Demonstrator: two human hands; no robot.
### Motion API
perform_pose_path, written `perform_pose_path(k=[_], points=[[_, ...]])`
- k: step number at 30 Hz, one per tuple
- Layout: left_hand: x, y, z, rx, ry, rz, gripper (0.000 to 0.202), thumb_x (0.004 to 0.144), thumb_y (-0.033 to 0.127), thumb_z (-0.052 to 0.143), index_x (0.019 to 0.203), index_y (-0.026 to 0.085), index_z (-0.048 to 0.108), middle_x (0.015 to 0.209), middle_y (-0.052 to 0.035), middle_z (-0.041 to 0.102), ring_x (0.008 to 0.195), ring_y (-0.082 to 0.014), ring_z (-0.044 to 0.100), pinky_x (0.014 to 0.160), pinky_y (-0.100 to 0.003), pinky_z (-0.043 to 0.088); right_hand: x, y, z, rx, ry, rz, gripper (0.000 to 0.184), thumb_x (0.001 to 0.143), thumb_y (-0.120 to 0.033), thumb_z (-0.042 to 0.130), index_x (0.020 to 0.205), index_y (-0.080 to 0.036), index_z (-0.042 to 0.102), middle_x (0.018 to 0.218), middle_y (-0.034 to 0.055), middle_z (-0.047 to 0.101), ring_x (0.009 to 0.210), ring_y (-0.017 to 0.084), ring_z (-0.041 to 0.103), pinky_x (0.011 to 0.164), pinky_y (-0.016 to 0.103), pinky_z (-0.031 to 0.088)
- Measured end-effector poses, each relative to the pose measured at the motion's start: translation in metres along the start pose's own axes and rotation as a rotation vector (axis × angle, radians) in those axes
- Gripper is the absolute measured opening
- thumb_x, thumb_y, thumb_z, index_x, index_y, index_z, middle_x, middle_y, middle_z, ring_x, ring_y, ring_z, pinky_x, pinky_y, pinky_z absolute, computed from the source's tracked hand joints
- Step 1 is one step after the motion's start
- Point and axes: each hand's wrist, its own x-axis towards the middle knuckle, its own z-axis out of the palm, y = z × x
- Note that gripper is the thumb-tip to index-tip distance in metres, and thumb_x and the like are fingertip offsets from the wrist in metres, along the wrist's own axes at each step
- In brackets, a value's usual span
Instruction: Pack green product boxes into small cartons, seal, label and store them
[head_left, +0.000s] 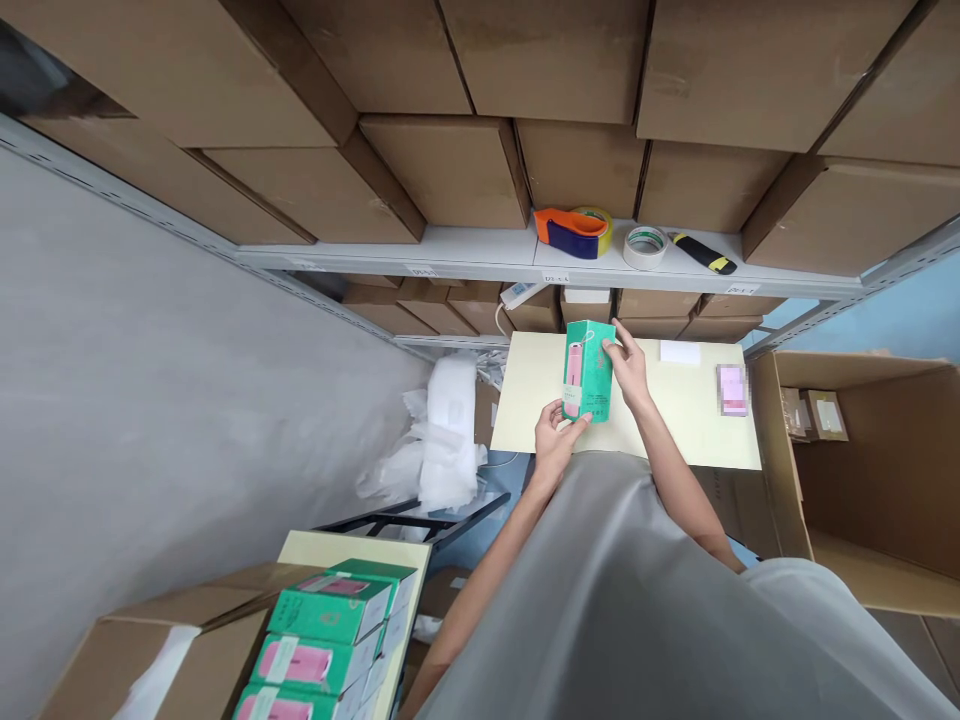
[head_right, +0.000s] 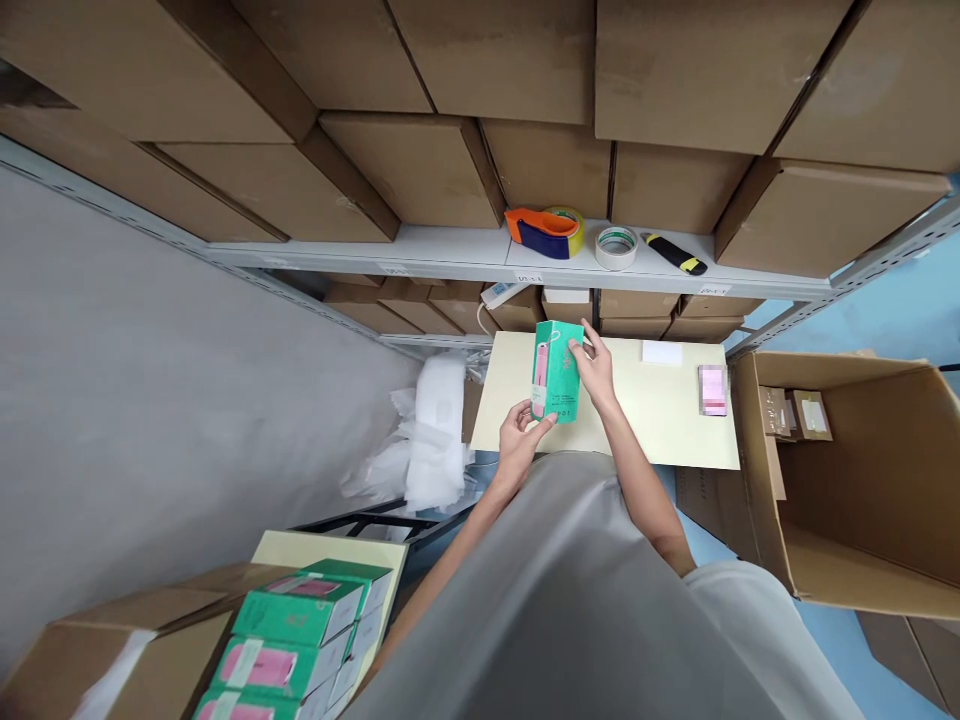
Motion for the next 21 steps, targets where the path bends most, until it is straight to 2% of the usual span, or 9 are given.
perform_pose_path(k=[3,6,8,11,14,17,21], points=[[0.0,0.0,0.002,0.107,0.103,0.126,0.077,0.056,0.033,0.11,0.121,0.023,0.069,0.128,-0.0121,0.072,0.125,-0.0304,0.072,0.104,-0.045,0.066,-0.006,-0.003,0.005,-0.064,-0.005,-0.04,0.092,0.081,-0.071,0.091,0.159,-0.03,0.065,0.16,0.0135,0.07,0.131,0.032,0.073,0.113,0.048,0.063],[-0.003,0.002,0.003,0.159,0.091,0.224,0.078,0.055,0.034,0.11,0.121,0.024,0.069,0.133,-0.0119,0.069,0.131,-0.0308,0.069,0.101,-0.042,0.066,-0.009,-0.004,0.007,-0.106,0.029,-0.04,0.095,0.076,-0.067,0.096,0.157,-0.031,0.063,0.154,0.0121,0.072,0.128,0.031,0.073,0.115,0.048,0.062],[-0.004,0.004,0.002,0.116,0.032,0.182,0.073,0.058,0.04,0.109,0.118,0.023,0.07,0.132,-0.0119,0.071,0.13,-0.0304,0.069,0.101,-0.041,0.066,-0.007,-0.003,0.006,-0.077,0.048,-0.023,0.093,0.076,-0.067,0.096,0.154,-0.03,0.063,0.147,0.0118,0.075,0.121,0.03,0.075,0.11,0.047,0.063],[-0.003,0.007,-0.003,-0.047,-0.082,-0.025,0.065,0.068,0.05,0.105,0.116,0.022,0.072,0.129,-0.0124,0.077,0.124,-0.03,0.075,0.104,-0.046,0.066,-0.005,-0.001,0.001,-0.009,0.049,-0.01,0.088,0.078,-0.069,0.092,0.152,-0.029,0.064,0.138,0.0119,0.077,0.116,0.03,0.076,0.105,0.046,0.065],[-0.002,0.01,-0.006,-0.193,-0.216,-0.205,0.059,0.072,0.054,0.103,0.114,0.02,0.078,0.127,-0.0138,0.082,0.12,-0.0315,0.079,0.11,-0.052,0.064,-0.003,0.0,-0.004,0.019,0.032,-0.008,0.086,0.078,-0.067,0.092,0.15,-0.029,0.065,0.134,0.011,0.079,0.12,0.03,0.075,0.109,0.047,0.064],[-0.003,0.011,-0.005,-0.228,-0.285,-0.23,0.055,0.071,0.053,0.104,0.108,0.018,0.083,0.121,-0.0146,0.085,0.119,-0.0317,0.08,0.115,-0.051,0.061,-0.003,0.0,-0.007,0.041,0.016,-0.006,0.087,0.077,-0.067,0.093,0.15,-0.028,0.066,0.132,0.0106,0.08,0.122,0.031,0.074,0.113,0.049,0.062],[-0.001,0.006,-0.002,-0.212,-0.206,-0.182,0.06,0.068,0.05,0.107,0.114,0.018,0.083,0.121,-0.0134,0.086,0.117,-0.0293,0.08,0.118,-0.049,0.059,-0.002,-0.001,-0.005,0.05,-0.042,0.018,0.09,0.078,-0.071,0.091,0.153,-0.028,0.065,0.136,0.012,0.079,0.127,0.032,0.073,0.116,0.05,0.061]])
